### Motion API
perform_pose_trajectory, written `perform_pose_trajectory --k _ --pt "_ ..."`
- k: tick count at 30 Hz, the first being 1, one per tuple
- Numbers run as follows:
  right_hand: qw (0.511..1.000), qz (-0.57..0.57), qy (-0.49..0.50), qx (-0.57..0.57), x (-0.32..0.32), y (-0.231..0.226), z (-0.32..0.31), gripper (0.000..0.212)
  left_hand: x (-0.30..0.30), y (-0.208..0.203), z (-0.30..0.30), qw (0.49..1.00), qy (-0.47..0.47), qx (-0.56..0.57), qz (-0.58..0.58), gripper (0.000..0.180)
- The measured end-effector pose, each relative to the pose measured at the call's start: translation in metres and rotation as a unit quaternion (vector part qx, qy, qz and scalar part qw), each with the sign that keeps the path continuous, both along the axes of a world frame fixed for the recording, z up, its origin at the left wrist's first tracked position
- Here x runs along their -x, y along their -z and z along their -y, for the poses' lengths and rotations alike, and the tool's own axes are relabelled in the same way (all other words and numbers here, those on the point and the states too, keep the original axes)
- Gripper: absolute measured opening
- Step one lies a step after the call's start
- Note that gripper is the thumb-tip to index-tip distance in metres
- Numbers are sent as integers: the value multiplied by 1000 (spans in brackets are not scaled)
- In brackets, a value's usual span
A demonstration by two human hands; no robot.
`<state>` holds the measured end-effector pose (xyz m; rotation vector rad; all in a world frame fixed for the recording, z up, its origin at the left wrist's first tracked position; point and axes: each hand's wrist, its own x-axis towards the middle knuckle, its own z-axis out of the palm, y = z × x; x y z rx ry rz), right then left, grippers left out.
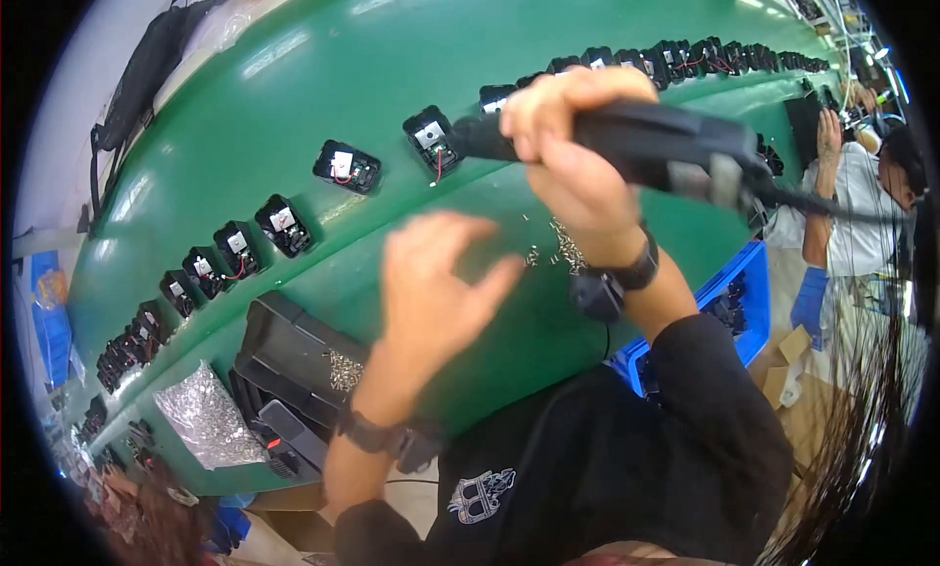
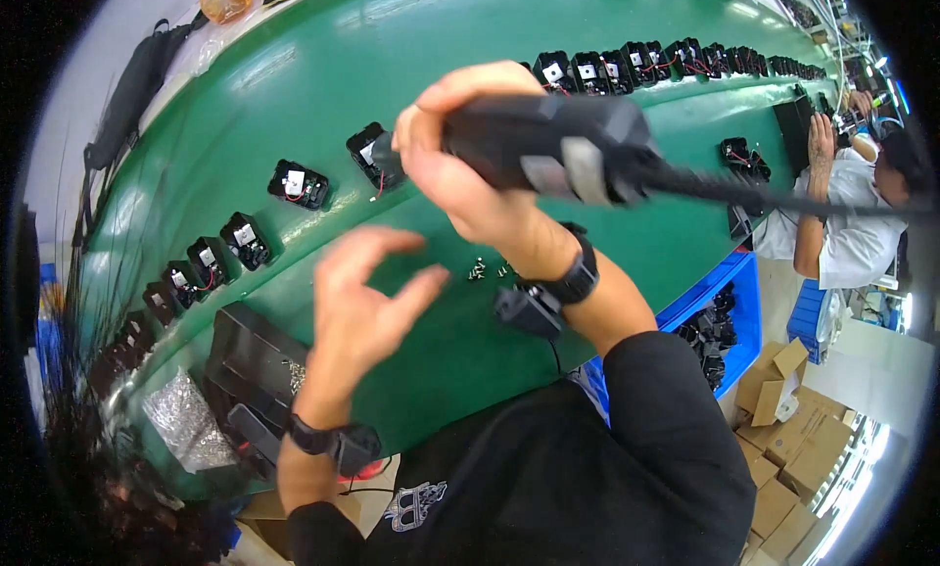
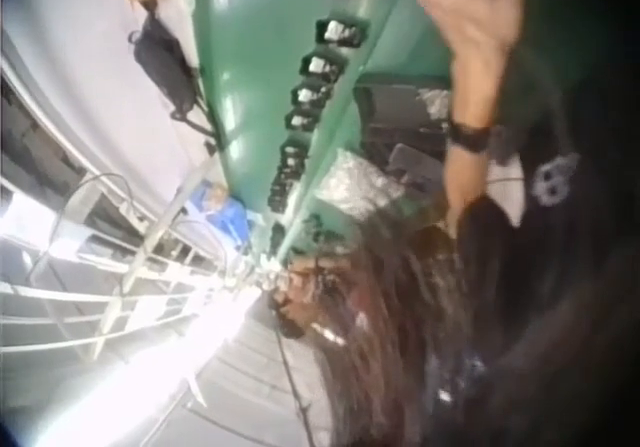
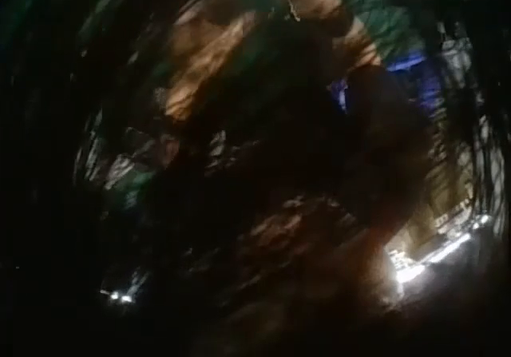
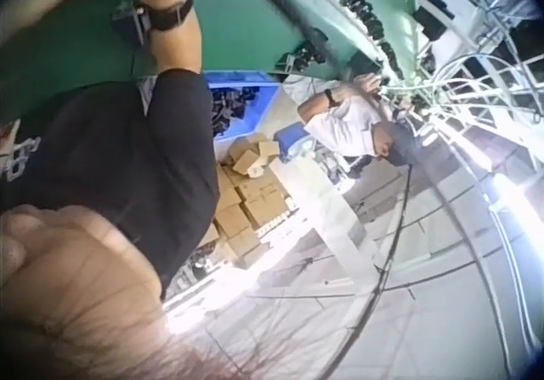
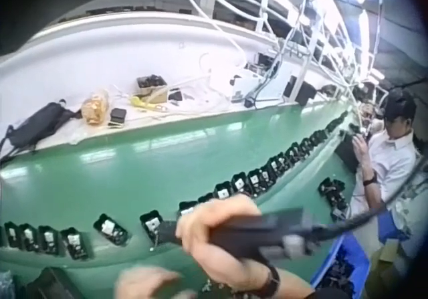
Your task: The recorder uses an electric screwdriver to fasten screws into electronic components on an assembly line.
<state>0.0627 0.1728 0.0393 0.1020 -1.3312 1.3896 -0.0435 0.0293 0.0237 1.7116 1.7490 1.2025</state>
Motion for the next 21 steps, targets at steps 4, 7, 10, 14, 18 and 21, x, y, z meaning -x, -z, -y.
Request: perform_pose_trajectory --k 4,7,10,14,18,21 --pt "1000 -3 2 19 18 15 -13 34 41 -3 -31 961 -116 5 -252 55" --pt "999 -2 8 39 28 18 -12 34 56 9 -47 945 -130 10 -298 64" --pt "999 -2 6 50 31 22 -15 36 58 15 -57 942 -106 35 -316 68" --pt "999 6 -12 46 34 25 -25 35 62 33 -65 955 -71 31 -287 64" --pt "996 35 -66 55 40 23 -30 32 70 38 -68 965 -49 14 -256 62" --pt "993 101 -42 51 46 25 -31 24 72 45 -68 965 -26 34 -258 62"
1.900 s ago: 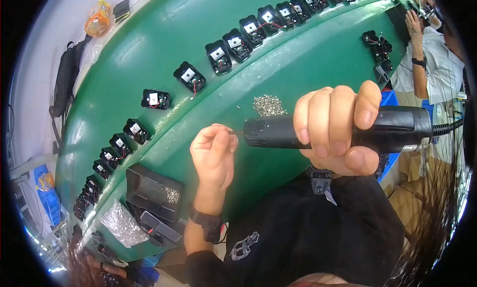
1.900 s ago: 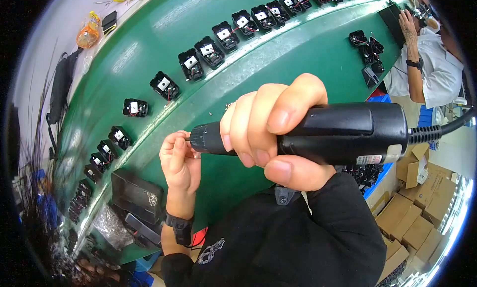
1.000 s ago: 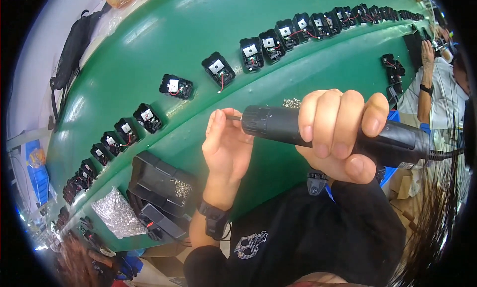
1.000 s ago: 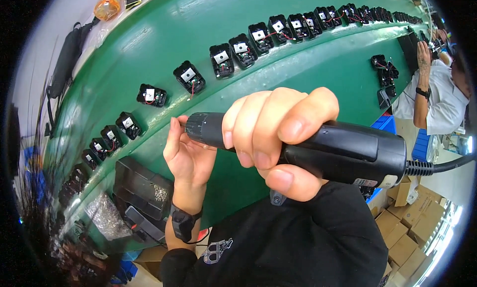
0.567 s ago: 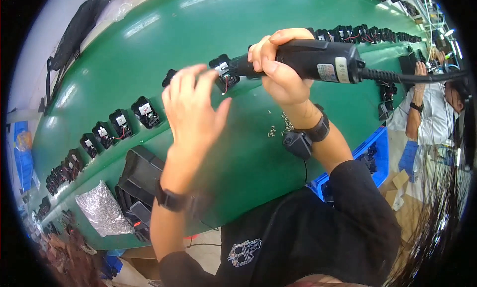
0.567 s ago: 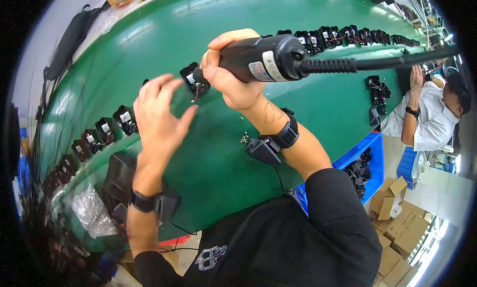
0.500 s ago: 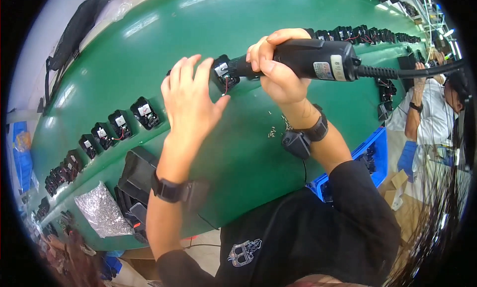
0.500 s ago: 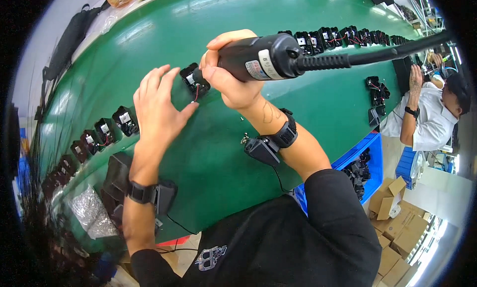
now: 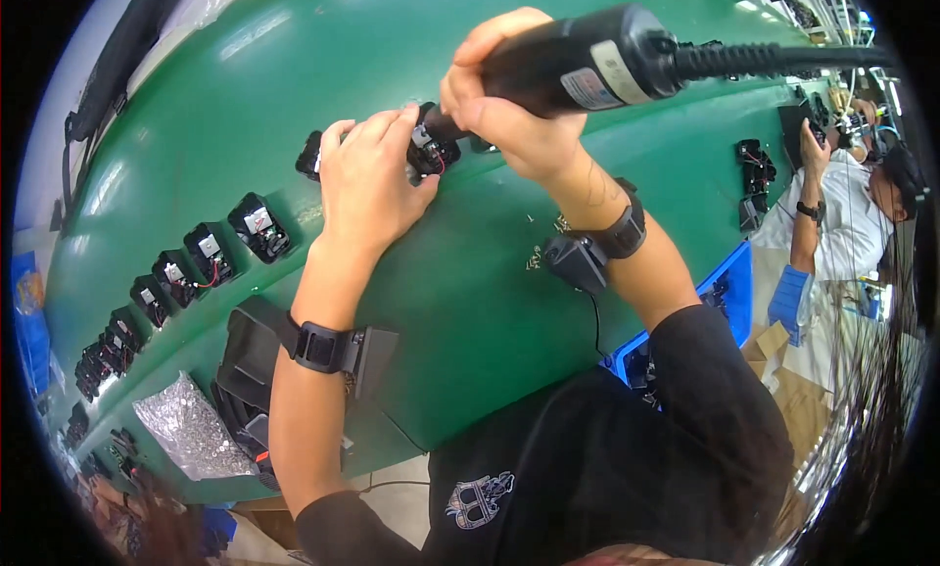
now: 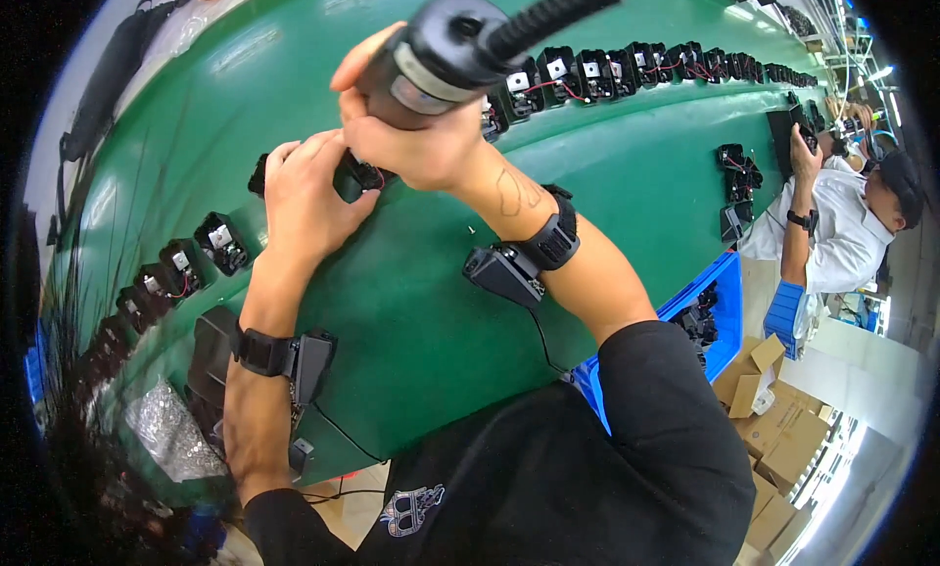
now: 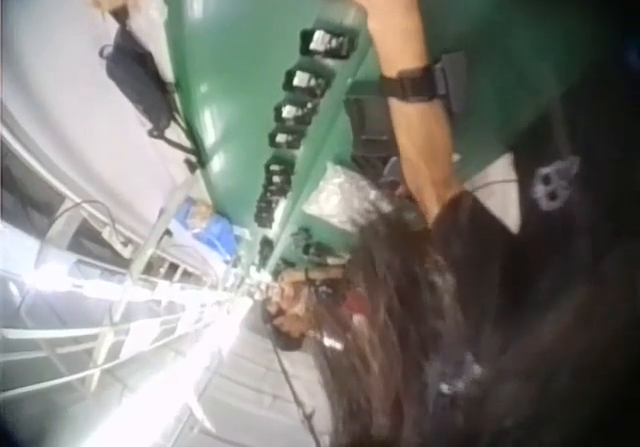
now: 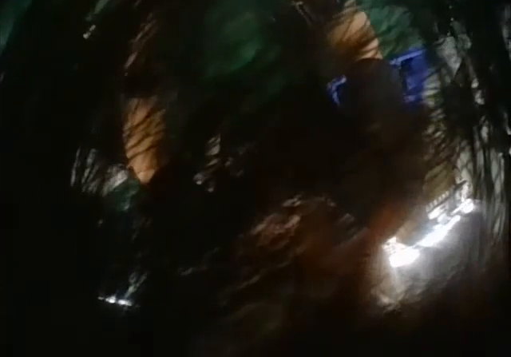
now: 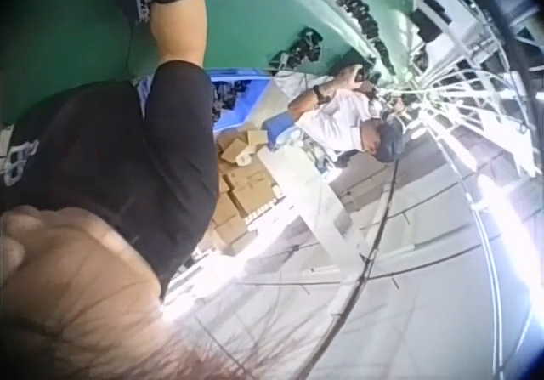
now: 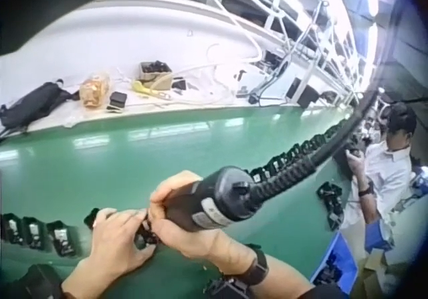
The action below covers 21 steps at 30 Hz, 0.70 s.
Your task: The recorder uses an electric screwdriver to fasten screws into electronic components on an assembly line.
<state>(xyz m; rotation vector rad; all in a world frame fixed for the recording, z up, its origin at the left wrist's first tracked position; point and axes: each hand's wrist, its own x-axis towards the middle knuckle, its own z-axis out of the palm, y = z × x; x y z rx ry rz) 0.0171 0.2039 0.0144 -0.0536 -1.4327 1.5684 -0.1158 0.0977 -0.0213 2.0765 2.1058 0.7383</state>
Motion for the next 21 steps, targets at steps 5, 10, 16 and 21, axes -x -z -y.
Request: perform_pose_trajectory --k 5,10,16,21 --pt "965 148 -37 -214 -11 -6 -1 28 8 7 0 1000 0 -5 -9 62" --pt "978 115 -57 -167 -12 -2 -1 24 6 8 1 1000 -8 -9 -7 62" --pt "990 66 -21 -125 -12 16 0 24 5 5 0 999 0 -4 -40 63" --pt "999 -29 13 33 -37 -14 15 35 -3 -10 3 994 -22 34 -105 72"
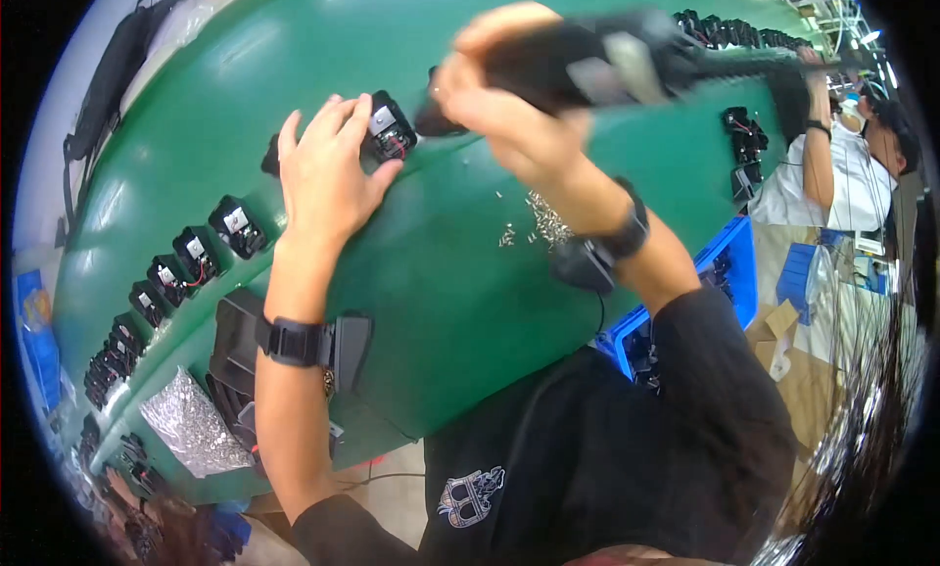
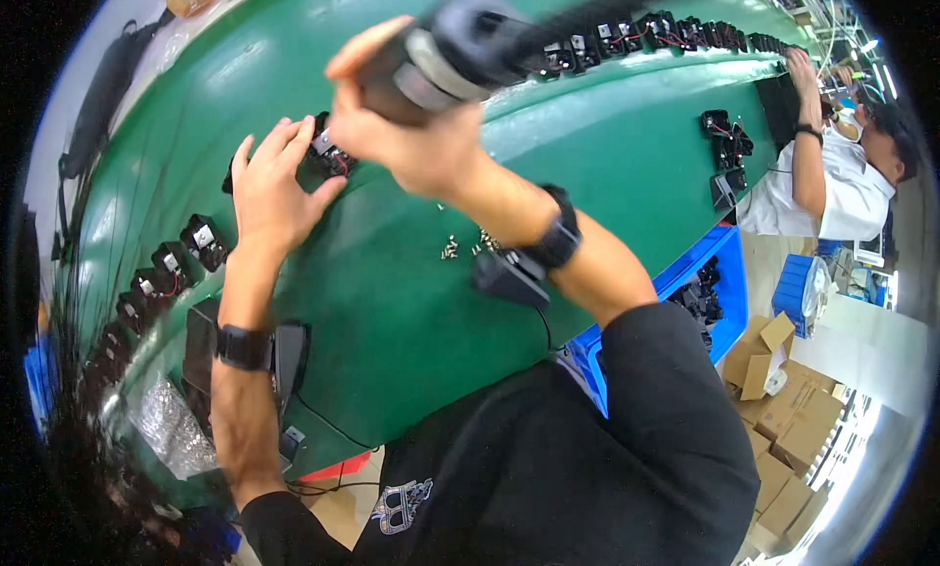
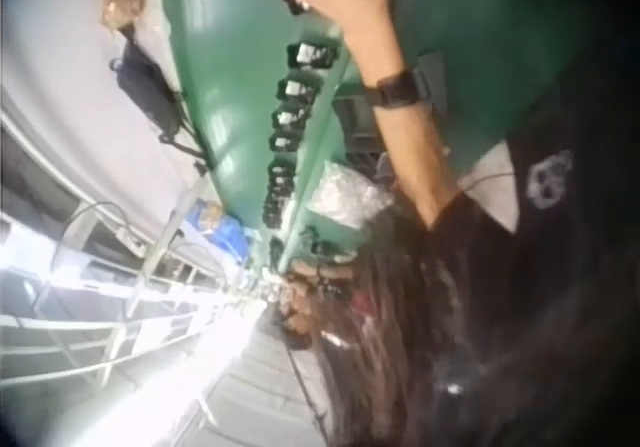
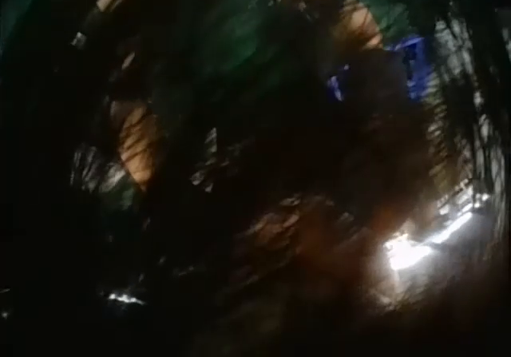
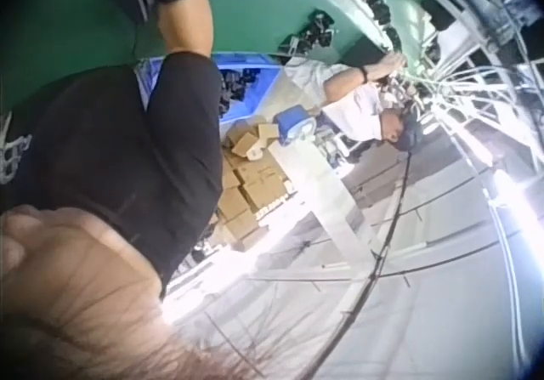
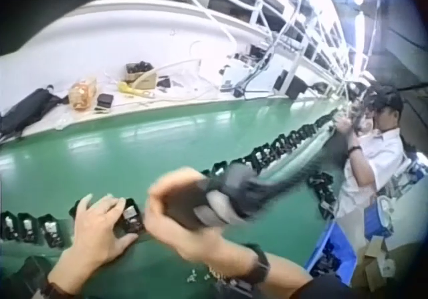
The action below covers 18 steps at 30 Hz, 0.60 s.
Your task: The recorder uses an electric screwdriver to fasten screws into electronic components on an assembly line.
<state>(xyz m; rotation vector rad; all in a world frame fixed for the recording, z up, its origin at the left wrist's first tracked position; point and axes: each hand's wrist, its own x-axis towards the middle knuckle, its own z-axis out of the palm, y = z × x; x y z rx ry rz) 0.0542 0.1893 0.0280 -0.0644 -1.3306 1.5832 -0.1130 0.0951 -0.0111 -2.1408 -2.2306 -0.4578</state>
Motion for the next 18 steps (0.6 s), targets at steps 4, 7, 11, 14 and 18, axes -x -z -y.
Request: perform_pose_trajectory --k 4,7,11,14,18 --pt "998 29 -18 -57 -75 -49 20 36 -45 -15 25 996 30 -72 36 56" --pt "995 15 -25 -98 -118 -71 28 38 -90 -7 28 984 118 -59 123 34" --pt "996 3 12 -91 -146 -78 38 36 -110 22 16 979 112 -49 161 19" --pt "995 -5 29 -94 -152 -76 38 35 -116 27 12 975 97 -81 182 14" --pt "992 6 71 -108 -158 -76 38 35 -145 3 19 869 -78 -86 481 7"
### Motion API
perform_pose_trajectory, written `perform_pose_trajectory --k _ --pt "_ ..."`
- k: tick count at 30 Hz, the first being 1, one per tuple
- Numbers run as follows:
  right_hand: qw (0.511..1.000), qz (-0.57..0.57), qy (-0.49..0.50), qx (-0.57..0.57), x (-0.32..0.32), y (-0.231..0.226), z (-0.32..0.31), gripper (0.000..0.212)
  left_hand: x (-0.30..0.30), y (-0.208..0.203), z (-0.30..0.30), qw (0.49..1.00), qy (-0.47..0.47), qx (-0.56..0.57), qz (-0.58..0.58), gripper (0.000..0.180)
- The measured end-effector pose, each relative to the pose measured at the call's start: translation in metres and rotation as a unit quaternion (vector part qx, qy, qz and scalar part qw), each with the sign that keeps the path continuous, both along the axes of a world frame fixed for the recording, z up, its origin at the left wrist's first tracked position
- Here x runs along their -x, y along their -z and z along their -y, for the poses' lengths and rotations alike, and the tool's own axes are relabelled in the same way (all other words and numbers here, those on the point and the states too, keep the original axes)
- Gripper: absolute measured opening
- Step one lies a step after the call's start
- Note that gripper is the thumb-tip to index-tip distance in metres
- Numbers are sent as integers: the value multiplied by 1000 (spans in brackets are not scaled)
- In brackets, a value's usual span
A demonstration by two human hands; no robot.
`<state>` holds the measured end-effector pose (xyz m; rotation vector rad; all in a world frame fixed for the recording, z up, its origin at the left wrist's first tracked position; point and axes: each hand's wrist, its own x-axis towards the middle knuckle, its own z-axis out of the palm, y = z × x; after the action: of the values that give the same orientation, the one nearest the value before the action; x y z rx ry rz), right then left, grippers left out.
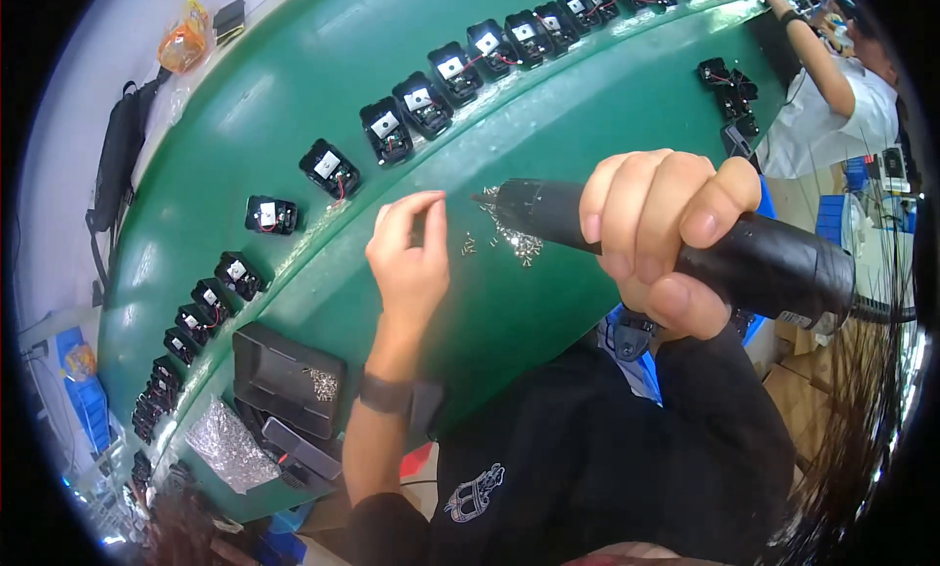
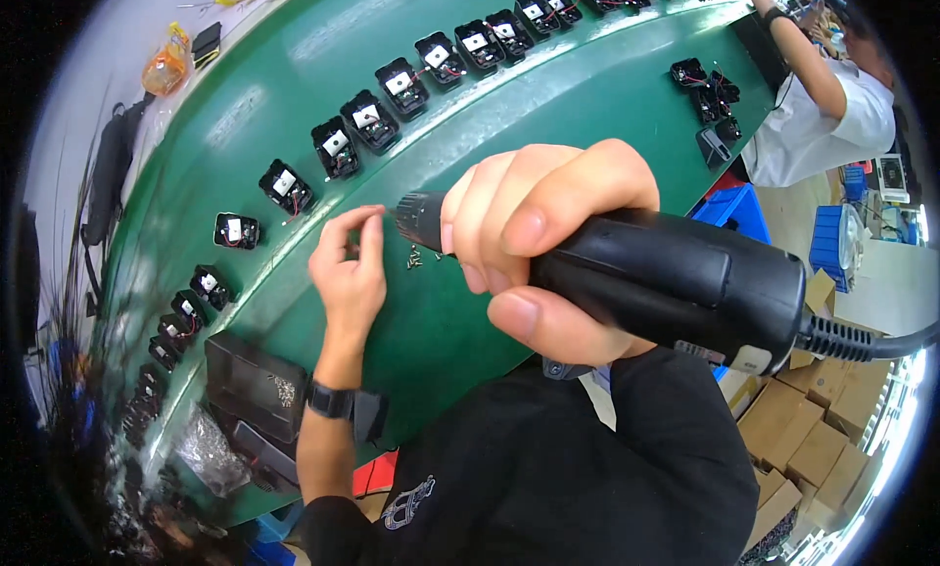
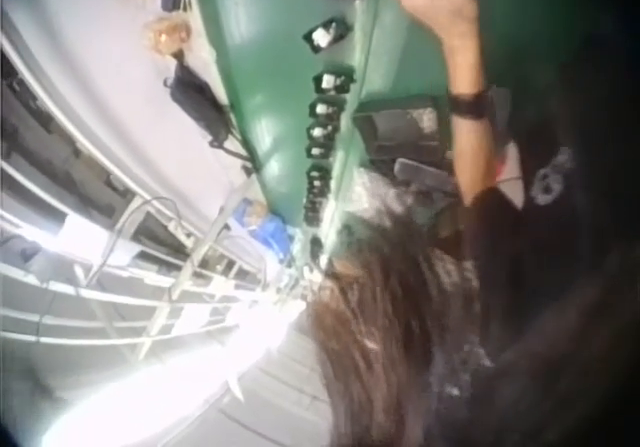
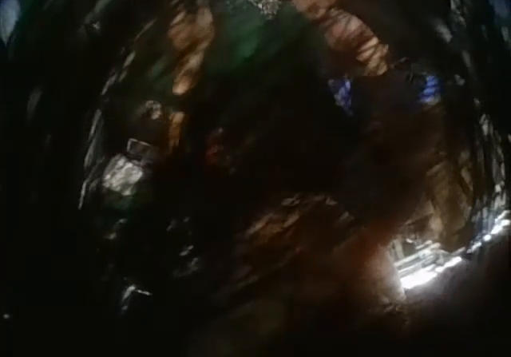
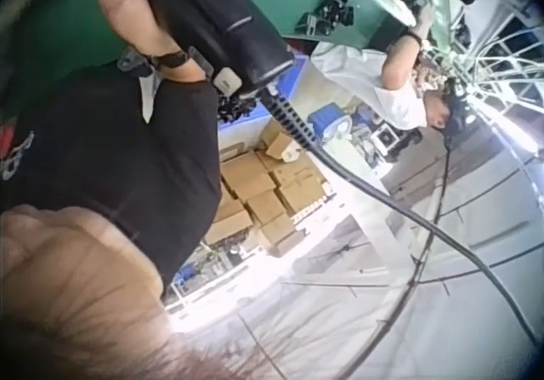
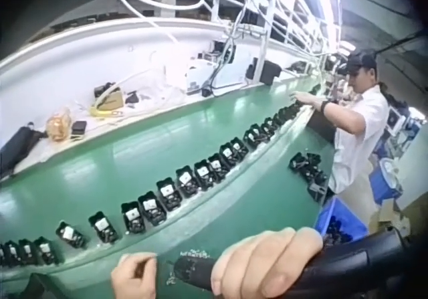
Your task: The recorder uses an electric screwdriver to fasten screws into electronic components on an assembly line.
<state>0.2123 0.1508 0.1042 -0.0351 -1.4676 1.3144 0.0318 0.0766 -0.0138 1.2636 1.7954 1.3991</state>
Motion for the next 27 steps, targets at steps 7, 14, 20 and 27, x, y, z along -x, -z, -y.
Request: perform_pose_trajectory --k 7,14,20,27 --pt "998 -56 -31 27 10 2 -1 34 -14 -31 6 861 -27 -36 506 15" --pt "995 -67 -62 38 17 1 -5 34 -9 -27 5 774 46 -38 630 19" --pt "993 -65 -99 27 20 2 -20 36 -7 -36 -6 770 29 7 638 22" --pt "995 -80 -52 13 68 21 -48 37 33 -29 -18 890 133 82 429 39"
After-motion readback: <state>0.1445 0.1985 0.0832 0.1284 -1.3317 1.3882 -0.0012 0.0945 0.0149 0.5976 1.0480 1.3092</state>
